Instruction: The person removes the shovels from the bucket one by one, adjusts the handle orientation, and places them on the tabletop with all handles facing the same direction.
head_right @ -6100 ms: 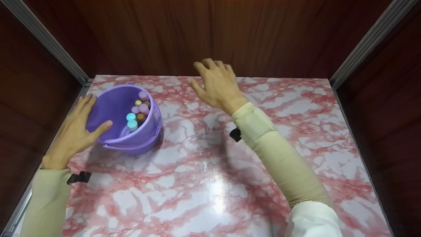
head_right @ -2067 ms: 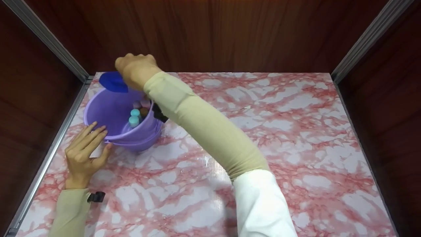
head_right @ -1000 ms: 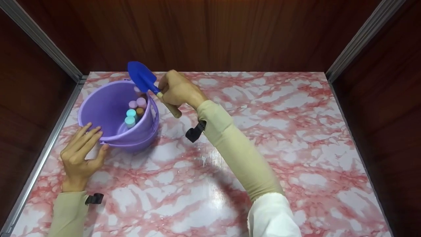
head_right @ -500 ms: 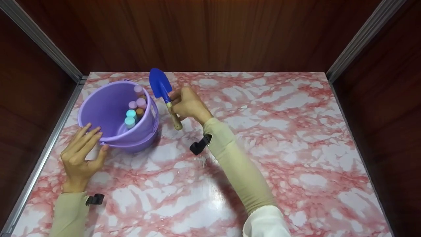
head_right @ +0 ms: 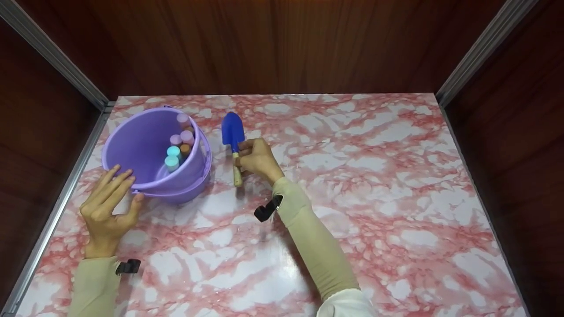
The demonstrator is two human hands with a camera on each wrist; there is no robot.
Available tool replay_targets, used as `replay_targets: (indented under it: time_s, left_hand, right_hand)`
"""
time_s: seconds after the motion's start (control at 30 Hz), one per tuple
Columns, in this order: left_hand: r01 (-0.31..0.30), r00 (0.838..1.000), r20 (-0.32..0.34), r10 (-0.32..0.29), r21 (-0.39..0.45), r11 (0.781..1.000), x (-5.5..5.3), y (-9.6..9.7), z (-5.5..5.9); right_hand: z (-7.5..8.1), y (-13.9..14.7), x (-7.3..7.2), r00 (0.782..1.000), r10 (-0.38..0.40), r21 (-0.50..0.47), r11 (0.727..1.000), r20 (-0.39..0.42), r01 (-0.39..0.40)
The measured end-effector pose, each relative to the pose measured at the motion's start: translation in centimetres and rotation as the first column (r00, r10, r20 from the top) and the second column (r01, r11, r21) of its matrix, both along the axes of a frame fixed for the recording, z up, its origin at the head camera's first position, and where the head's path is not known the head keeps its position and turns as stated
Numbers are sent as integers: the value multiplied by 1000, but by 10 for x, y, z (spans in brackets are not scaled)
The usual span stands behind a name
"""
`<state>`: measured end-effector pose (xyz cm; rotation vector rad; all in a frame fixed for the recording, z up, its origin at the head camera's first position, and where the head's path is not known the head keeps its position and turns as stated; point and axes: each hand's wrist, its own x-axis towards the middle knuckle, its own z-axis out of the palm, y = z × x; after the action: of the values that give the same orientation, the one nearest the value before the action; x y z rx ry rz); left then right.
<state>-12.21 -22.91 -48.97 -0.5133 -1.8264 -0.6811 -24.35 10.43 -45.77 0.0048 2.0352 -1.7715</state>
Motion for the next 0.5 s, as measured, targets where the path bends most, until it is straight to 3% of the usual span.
replay_targets:
  time_s: [0.33,0.5]
  left_hand:
    - [5,1000,2,-5,9,1000,-1,0,0]
    - [-2,1000,8,2,6,1000,2,-1,-1]
  right_hand:
    - [-29,-5,5,992,-53,-58,997,111,59]
    - [-41,-9,10,992,-53,-42,997,114,58]
